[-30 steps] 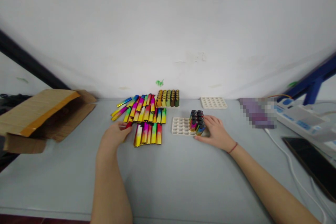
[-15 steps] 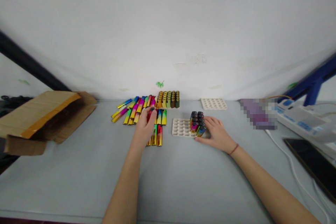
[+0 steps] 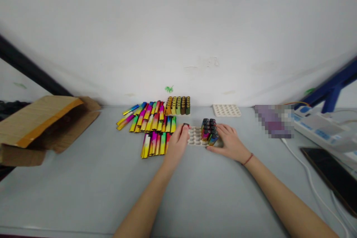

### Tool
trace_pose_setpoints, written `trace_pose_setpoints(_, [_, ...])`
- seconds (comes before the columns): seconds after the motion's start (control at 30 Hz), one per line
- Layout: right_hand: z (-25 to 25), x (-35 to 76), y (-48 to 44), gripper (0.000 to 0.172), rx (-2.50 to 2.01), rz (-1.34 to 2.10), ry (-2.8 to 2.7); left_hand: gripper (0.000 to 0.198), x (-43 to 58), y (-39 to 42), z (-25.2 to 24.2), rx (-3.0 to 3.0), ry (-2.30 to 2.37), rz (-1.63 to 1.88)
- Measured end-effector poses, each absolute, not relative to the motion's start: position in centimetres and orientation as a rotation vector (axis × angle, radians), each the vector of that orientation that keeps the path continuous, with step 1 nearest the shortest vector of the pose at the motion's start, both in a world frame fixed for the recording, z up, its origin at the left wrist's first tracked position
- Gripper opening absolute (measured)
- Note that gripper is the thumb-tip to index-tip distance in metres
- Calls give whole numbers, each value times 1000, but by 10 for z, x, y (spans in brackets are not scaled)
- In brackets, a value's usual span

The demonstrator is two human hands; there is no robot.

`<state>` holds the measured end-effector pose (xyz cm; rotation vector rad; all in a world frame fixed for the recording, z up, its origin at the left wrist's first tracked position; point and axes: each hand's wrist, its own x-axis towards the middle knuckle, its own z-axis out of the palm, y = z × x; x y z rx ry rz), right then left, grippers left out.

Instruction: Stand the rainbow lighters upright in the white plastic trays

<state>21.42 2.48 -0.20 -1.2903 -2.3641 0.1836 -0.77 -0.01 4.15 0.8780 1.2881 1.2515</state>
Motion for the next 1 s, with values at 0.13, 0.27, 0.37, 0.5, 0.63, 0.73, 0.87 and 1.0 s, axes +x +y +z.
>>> trace_pose_setpoints(0.13, [-2, 215, 25, 70, -1282, 183, -2366, 49, -7, 0, 49, 689, 1264, 1128])
trace_pose_setpoints(0.27, [-2, 215, 25, 69, -1291, 186, -2360, 43, -9, 1, 54, 562, 1181, 1143])
trace_pose_setpoints(0.37, [-2, 215, 24, 70, -1298, 192, -2353, 40, -10, 1, 55, 529, 1149, 1176])
trace_pose_setpoints(0.5, [-3, 215, 25, 70, -1293, 188, -2356, 42, -9, 0, 55, 516, 1135, 1214])
trace_pose_setpoints(0.63, [-3, 215, 25, 71, -1294, 172, -2363, 47, -8, -1, 54, 511, 1151, 1237])
trace_pose_setpoints(0.73, [-2, 215, 24, 71, -1299, 169, -2370, 44, -7, -1, 53, 514, 1140, 1242])
trace_pose_setpoints(0.87, [-1, 215, 24, 70, -1294, 176, -2370, 42, -6, -1, 52, 489, 1111, 1250])
trace_pose_setpoints(1.0, [-1, 214, 24, 70, -1294, 196, -2355, 41, -3, -2, 53, 481, 1117, 1258])
